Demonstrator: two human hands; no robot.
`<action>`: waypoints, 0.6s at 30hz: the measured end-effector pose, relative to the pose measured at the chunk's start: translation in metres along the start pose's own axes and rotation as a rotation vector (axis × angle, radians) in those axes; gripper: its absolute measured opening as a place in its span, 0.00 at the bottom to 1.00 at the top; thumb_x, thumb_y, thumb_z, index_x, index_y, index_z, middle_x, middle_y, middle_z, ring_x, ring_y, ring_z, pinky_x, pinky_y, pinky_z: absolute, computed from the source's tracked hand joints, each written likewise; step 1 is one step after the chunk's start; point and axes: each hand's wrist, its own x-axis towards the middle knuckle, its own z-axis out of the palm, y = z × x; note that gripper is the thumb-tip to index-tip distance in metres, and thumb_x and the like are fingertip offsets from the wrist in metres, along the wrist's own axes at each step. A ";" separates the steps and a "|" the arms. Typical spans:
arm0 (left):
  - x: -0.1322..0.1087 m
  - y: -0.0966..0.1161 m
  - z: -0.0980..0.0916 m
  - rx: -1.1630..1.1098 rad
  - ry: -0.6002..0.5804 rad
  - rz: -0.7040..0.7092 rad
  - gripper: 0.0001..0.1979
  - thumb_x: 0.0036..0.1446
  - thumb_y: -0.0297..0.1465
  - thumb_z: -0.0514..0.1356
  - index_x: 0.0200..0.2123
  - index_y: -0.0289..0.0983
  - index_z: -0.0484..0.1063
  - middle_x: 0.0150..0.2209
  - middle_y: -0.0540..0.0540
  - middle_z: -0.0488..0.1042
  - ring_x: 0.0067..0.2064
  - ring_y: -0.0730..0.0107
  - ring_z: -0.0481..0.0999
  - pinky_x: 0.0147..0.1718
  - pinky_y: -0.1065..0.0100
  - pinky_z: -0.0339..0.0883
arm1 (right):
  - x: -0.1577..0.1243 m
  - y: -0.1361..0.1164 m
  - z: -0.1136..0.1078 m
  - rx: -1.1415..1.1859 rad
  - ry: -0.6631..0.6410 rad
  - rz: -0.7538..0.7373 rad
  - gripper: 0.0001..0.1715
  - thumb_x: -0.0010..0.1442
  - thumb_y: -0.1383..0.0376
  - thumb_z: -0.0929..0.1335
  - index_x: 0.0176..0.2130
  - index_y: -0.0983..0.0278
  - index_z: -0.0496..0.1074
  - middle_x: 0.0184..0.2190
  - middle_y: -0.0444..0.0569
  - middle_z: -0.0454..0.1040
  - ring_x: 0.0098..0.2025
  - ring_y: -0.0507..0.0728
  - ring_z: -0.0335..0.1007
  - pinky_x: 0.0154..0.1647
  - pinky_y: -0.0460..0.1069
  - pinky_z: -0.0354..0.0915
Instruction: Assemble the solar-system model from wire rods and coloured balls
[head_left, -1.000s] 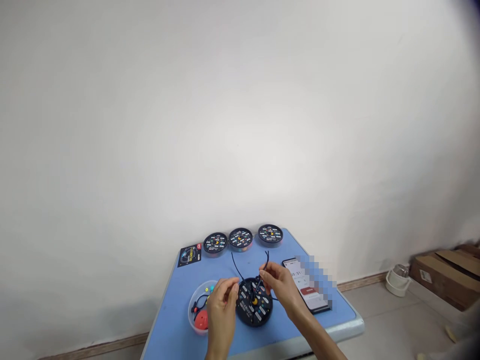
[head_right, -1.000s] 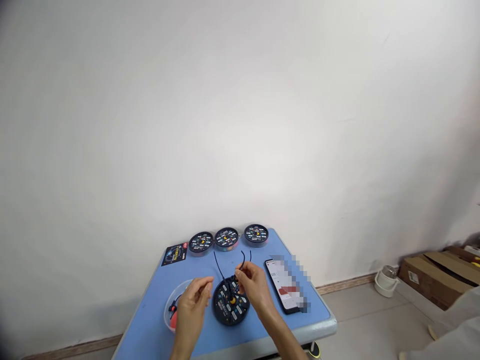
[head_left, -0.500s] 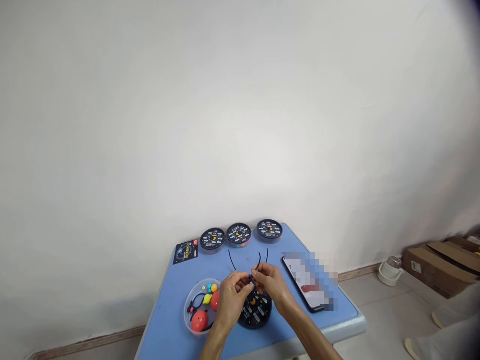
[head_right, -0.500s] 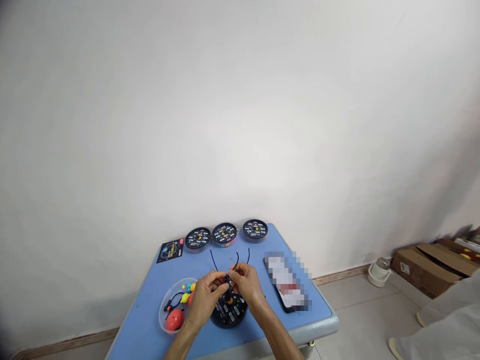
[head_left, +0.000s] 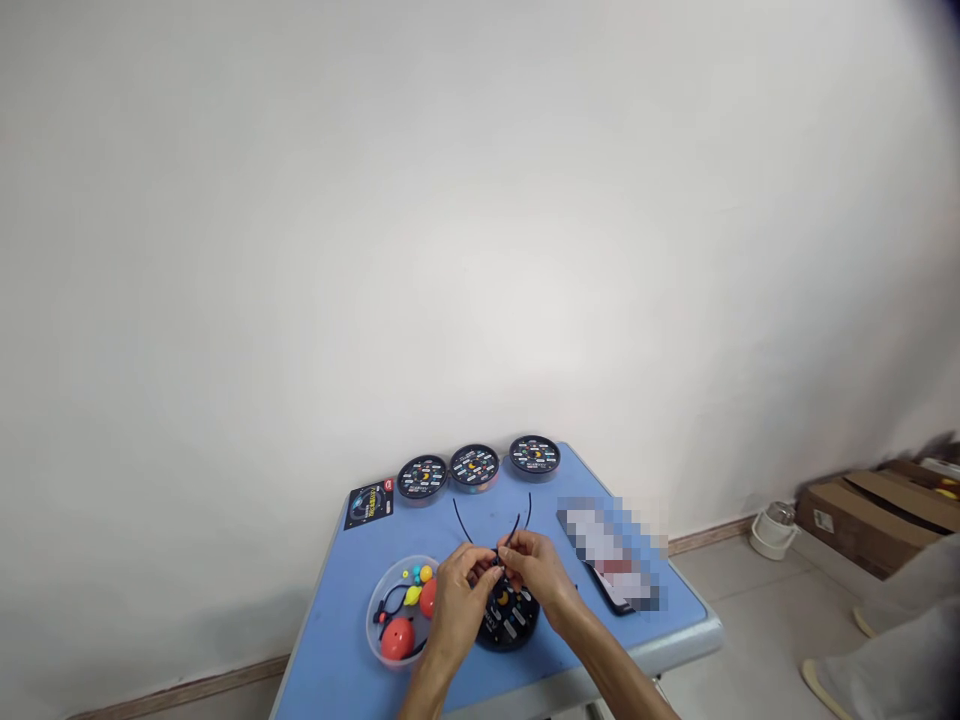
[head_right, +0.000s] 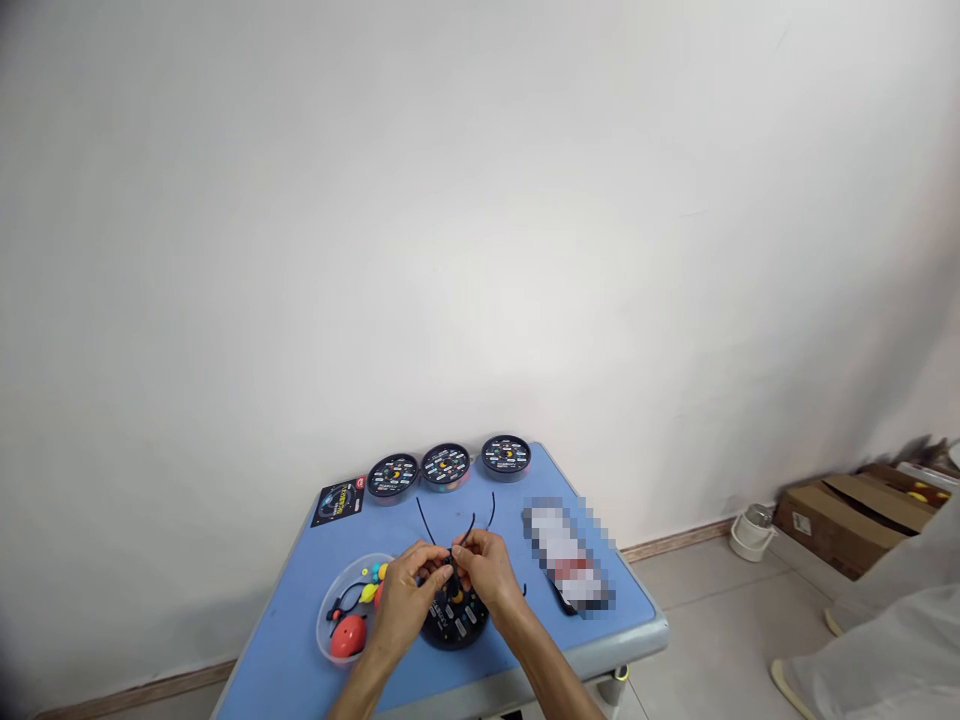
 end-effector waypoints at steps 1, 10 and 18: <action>0.000 0.000 0.000 0.016 0.001 0.004 0.07 0.50 0.30 0.61 0.30 0.38 0.79 0.29 0.48 0.75 0.31 0.66 0.73 0.33 0.66 0.66 | 0.000 -0.001 -0.001 -0.059 0.006 -0.007 0.09 0.49 0.60 0.66 0.26 0.63 0.69 0.14 0.36 0.62 0.16 0.51 0.58 0.20 0.47 0.57; 0.001 -0.001 -0.001 0.099 -0.014 0.004 0.09 0.53 0.32 0.59 0.31 0.38 0.79 0.29 0.46 0.77 0.32 0.64 0.74 0.33 0.66 0.65 | -0.033 -0.016 -0.018 -0.699 0.182 -0.305 0.16 0.64 0.70 0.60 0.36 0.64 0.77 0.32 0.53 0.76 0.34 0.58 0.70 0.34 0.49 0.54; 0.000 -0.010 0.005 0.141 -0.037 -0.030 0.08 0.49 0.27 0.57 0.24 0.38 0.76 0.26 0.49 0.72 0.29 0.67 0.70 0.30 0.68 0.60 | -0.025 -0.012 -0.008 -1.058 -0.027 -0.406 0.19 0.58 0.78 0.62 0.27 0.63 0.77 0.27 0.47 0.76 0.28 0.53 0.70 0.26 0.48 0.48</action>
